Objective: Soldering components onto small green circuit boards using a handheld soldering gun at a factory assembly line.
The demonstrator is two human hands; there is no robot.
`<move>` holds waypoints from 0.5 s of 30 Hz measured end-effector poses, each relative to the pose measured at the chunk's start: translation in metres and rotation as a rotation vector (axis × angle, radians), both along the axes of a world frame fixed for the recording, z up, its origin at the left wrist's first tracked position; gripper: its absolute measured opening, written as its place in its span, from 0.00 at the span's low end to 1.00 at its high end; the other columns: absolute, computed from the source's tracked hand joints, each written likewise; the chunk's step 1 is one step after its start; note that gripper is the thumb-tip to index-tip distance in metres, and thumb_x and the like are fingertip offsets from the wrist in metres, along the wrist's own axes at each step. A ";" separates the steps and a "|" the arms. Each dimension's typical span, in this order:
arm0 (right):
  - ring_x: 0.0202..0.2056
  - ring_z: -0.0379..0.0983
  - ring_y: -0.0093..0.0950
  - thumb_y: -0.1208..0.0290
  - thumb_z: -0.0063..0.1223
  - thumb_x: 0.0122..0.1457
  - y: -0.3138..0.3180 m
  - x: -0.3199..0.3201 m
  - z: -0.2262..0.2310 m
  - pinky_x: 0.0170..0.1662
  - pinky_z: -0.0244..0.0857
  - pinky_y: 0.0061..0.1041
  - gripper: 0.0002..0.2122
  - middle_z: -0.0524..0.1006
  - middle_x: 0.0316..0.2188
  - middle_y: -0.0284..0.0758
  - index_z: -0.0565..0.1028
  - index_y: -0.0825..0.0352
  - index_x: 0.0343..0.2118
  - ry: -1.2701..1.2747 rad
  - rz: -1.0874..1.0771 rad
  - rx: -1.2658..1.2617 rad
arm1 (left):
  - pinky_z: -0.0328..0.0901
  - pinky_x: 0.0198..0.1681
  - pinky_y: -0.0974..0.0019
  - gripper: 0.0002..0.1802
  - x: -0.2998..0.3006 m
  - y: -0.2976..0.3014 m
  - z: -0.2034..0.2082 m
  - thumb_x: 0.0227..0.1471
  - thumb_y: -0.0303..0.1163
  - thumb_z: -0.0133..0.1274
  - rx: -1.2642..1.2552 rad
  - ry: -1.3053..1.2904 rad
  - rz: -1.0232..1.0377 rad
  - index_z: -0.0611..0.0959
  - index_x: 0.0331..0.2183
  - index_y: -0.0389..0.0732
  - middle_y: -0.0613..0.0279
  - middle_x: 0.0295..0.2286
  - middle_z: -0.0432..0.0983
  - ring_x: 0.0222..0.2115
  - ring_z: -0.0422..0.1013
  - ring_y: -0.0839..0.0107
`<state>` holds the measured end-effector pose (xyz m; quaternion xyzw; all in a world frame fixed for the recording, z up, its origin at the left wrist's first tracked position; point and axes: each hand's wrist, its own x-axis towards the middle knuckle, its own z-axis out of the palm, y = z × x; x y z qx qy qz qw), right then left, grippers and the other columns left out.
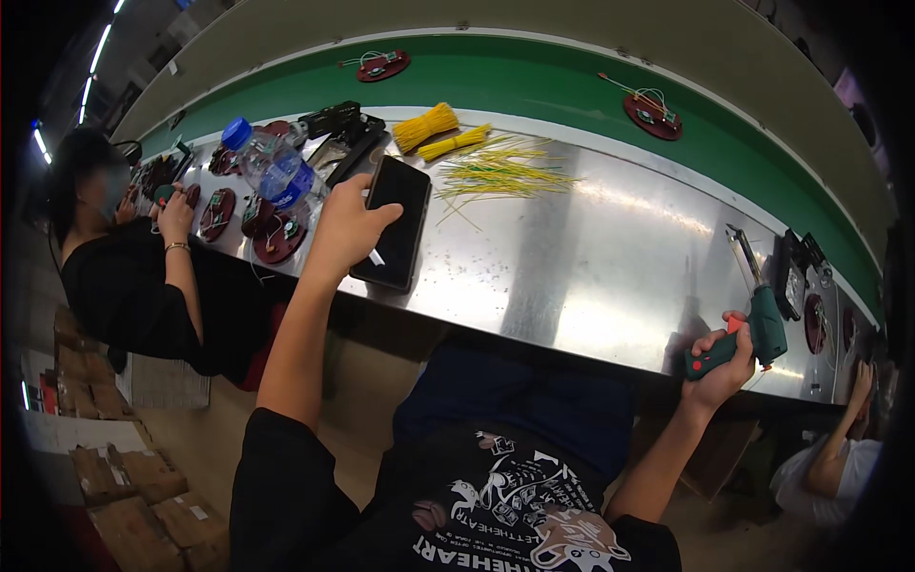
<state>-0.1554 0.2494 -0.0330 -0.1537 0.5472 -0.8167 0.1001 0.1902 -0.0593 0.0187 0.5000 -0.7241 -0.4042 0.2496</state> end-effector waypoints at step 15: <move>0.19 0.65 0.18 0.63 0.45 0.67 0.002 0.003 0.000 0.20 0.61 0.19 0.14 0.73 0.34 0.37 0.70 0.72 0.42 -0.045 0.048 0.059 | 0.69 0.44 0.47 0.19 -0.049 0.025 0.001 0.52 0.31 0.57 -0.770 -0.534 0.094 0.78 0.46 0.33 0.42 0.40 0.76 0.40 0.73 0.44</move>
